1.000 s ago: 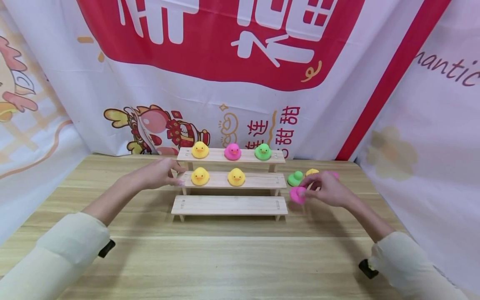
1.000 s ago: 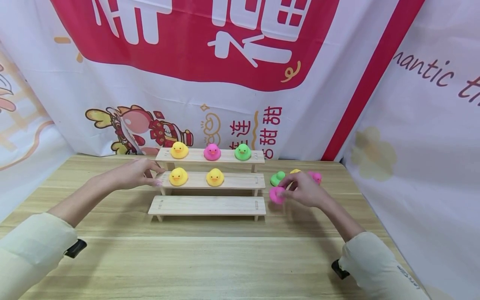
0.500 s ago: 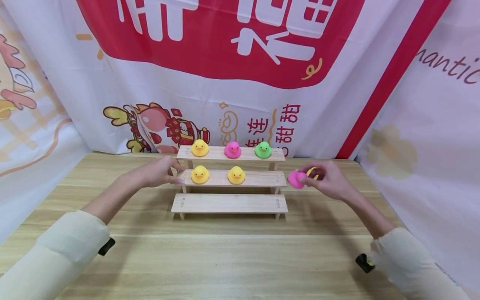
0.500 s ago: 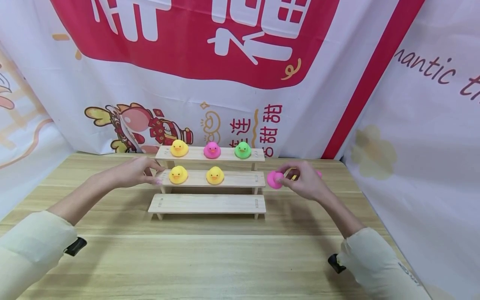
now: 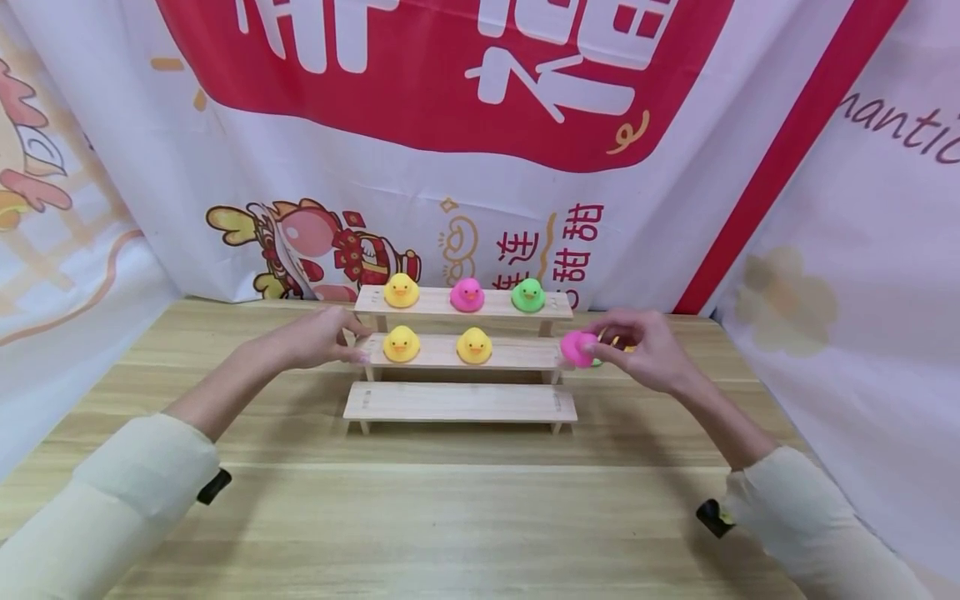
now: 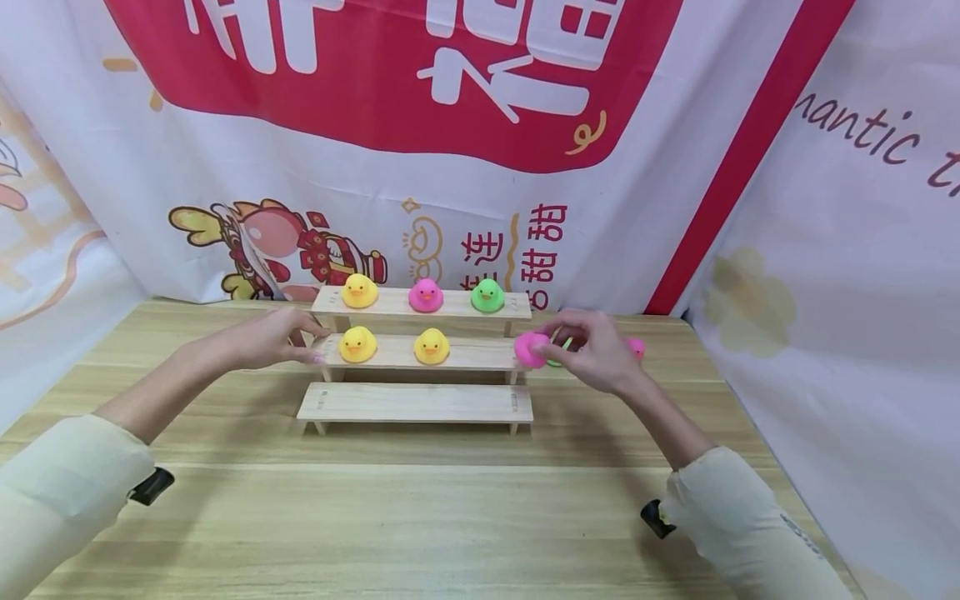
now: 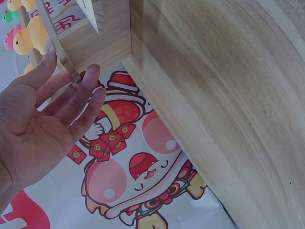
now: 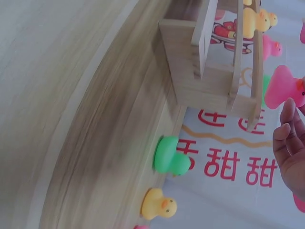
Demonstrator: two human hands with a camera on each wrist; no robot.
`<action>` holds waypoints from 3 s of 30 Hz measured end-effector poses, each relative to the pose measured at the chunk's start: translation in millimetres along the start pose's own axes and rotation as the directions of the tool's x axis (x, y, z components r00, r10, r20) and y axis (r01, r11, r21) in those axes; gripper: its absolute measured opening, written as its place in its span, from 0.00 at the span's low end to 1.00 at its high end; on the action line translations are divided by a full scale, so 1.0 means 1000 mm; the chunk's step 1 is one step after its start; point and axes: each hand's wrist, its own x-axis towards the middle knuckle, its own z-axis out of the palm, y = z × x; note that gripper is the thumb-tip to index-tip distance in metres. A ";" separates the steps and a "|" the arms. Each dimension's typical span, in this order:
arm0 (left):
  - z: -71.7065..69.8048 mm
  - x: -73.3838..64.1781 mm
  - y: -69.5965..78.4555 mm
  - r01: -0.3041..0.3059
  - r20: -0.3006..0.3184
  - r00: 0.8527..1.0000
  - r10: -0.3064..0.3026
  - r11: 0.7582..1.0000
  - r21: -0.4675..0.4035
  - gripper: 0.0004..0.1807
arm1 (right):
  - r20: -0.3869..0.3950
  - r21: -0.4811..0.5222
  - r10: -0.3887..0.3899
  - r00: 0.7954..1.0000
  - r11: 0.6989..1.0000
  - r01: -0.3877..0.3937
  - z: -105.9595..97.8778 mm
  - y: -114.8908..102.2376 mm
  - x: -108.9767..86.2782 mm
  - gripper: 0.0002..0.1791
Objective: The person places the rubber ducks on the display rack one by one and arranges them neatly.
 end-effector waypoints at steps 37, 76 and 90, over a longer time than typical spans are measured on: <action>0.001 -0.002 -0.001 -0.020 -0.018 1.000 0.020 1.000 -0.004 0.26 | 0.092 -0.021 -0.031 0.995 0.999 0.033 0.032 -0.009 0.027 0.10; 0.002 -0.006 -0.002 -0.019 -0.012 1.000 0.019 1.000 -0.020 0.27 | 0.109 0.021 -0.003 0.994 1.000 0.001 0.043 0.005 0.030 0.12; 0.007 -0.004 -0.002 -0.019 -0.008 1.000 0.019 1.000 -0.021 0.26 | 0.079 0.055 0.024 0.997 0.998 -0.028 0.036 0.008 0.020 0.18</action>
